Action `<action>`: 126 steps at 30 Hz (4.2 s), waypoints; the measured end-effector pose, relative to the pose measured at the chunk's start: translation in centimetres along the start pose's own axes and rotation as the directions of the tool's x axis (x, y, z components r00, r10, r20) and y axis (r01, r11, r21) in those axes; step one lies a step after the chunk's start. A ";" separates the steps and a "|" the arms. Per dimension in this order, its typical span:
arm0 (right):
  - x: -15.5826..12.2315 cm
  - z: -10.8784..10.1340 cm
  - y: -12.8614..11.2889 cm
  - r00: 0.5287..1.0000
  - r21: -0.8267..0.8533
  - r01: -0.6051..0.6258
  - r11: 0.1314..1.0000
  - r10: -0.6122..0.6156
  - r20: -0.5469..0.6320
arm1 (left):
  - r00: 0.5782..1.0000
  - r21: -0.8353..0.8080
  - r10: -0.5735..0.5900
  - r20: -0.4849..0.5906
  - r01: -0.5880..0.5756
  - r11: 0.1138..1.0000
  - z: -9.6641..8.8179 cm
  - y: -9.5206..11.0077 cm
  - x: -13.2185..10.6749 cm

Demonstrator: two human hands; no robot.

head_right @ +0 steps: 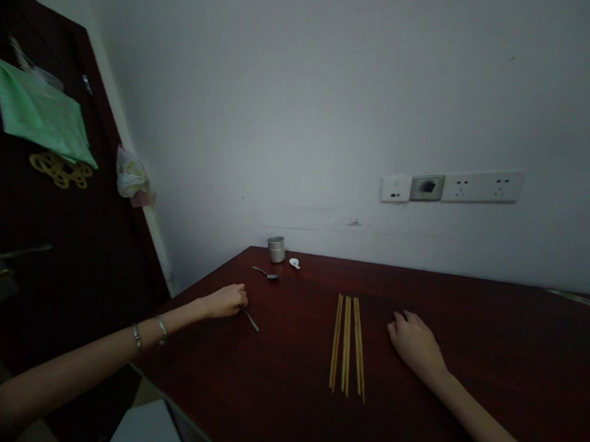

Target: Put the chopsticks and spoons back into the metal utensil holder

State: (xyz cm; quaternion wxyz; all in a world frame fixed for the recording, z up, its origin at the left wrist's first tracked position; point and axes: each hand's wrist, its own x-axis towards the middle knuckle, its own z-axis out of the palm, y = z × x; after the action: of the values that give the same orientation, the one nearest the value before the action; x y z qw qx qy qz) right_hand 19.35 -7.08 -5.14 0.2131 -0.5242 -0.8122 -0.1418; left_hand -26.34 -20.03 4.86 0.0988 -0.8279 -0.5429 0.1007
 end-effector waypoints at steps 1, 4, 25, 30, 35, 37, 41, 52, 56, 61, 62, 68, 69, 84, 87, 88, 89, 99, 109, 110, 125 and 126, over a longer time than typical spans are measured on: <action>0.0 0.0 0.0 1.000 -0.002 -0.003 1.000 0.003 0.000 | 1.000 0.021 0.015 -0.004 -0.015 1.000 0.2 0.0 0.1; 0.0 -0.1 -0.1 1.000 -0.019 -0.006 1.000 0.007 0.011 | 0.997 0.072 0.070 -0.020 -0.068 0.995 0.7 -0.2 0.3; 0.0 -0.6 -0.6 0.998 -0.027 -0.054 0.998 0.054 0.027 | 0.988 -0.128 -0.034 -0.151 0.015 0.992 -5.1 0.6 1.8; 0.1 -1.2 -1.0 0.995 -0.019 -0.084 0.996 0.085 0.052 | 0.958 -0.493 -0.210 -0.195 0.089 0.866 -7.7 2.4 4.9; 0.1 -1.6 -1.3 0.992 -0.013 -0.105 0.994 0.105 0.065 | 0.942 -0.805 -0.281 -0.182 0.021 0.593 -8.7 4.6 9.0; 0.2 -1.7 -1.3 0.991 -0.002 -0.110 0.994 0.110 0.069 | 0.940 -0.861 -0.278 -0.196 -0.029 0.509 -8.7 5.6 10.5; 0.3 -1.8 -1.3 0.990 -0.002 -0.121 0.993 0.121 0.071 | 0.932 -0.916 -0.269 -0.243 -0.128 0.381 -8.8 7.8 13.0; 0.3 -2.8 -1.8 0.979 0.041 -0.182 0.982 0.177 0.106 | 0.934 -0.974 -0.277 -0.226 -0.219 0.058 -9.2 14.8 17.7; 0.4 -3.2 -2.0 0.971 0.045 -0.208 0.977 0.201 0.127 | 0.945 -0.973 -0.253 -0.205 -0.224 -0.050 -8.9 17.0 18.7; 0.5 -3.9 -2.2 0.959 0.046 -0.240 0.970 0.229 0.166 | 0.968 -0.981 -0.199 -0.154 -0.174 -0.084 -8.2 18.4 18.9; 0.6 -4.1 -2.1 0.954 0.053 -0.250 0.967 0.236 0.186 | 0.970 -0.983 -0.192 -0.147 -0.164 -0.077 -8.1 18.5 18.8; 4.4 -6.5 -0.6 0.933 0.464 -0.359 0.810 0.311 0.179 | 0.971 -0.988 -0.208 -0.121 -0.137 -0.066 -8.0 18.8 18.8; 5.3 -7.1 -0.6 0.918 0.591 -0.392 0.705 0.339 0.206 | 0.971 -0.989 -0.211 -0.115 -0.131 -0.063 -8.0 18.8 18.9; 7.4 -9.9 -4.3 0.874 0.891 -0.435 -0.130 0.179 0.452 | 0.982 -0.994 -0.168 -0.082 -0.092 -0.051 -7.2 18.2 19.2; 7.6 -10.2 -4.4 0.876 0.898 -0.434 -0.080 0.198 0.441 | 0.986 -0.996 -0.158 -0.062 -0.072 -0.054 -7.5 18.3 19.0; 7.6 -10.2 -4.4 0.875 0.898 -0.434 -0.069 0.206 0.439 | 0.986 -0.996 -0.154 -0.058 -0.067 -0.057 -7.6 18.4 19.0; 7.7 -10.2 -4.5 0.873 0.898 -0.435 -0.061 0.214 0.437 | 0.987 -0.996 -0.150 -0.055 -0.064 -0.060 -7.7 18.4 18.9; 7.6 -8.8 -3.7 0.843 0.876 -0.465 -0.129 0.235 0.483 | 0.991 -0.995 -0.119 -0.062 -0.070 -0.065 -7.0 18.5 19.0; 6.7 -5.5 -2.0 0.723 0.755 -0.647 -0.104 0.230 0.651 | 0.928 -0.998 -0.372 -0.019 -0.043 -0.056 -4.1 13.1 19.8; 6.6 -5.2 -2.1 0.716 0.746 -0.659 -0.092 0.226 0.660 | 0.921 -0.998 -0.390 0.004 -0.023 -0.065 -3.7 12.7 19.9; 6.6 -2.9 -2.8 0.647 0.626 -0.762 0.165 0.193 0.738 | 0.902 -0.964 -0.407 0.143 0.033 -0.265 -1.8 11.9 20.6; 6.8 -3.0 -2.9 0.644 0.617 -0.765 0.186 0.197 0.740 | 0.901 -0.965 -0.411 0.143 0.035 -0.258 -1.7 11.9 20.6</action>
State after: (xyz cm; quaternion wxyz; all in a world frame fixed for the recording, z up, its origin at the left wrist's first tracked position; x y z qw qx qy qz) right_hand 14.88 -4.28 0.80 0.2754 -0.5702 -0.5472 0.5473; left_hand -7.32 -5.82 2.03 -0.4943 -0.4810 -0.5443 -0.4776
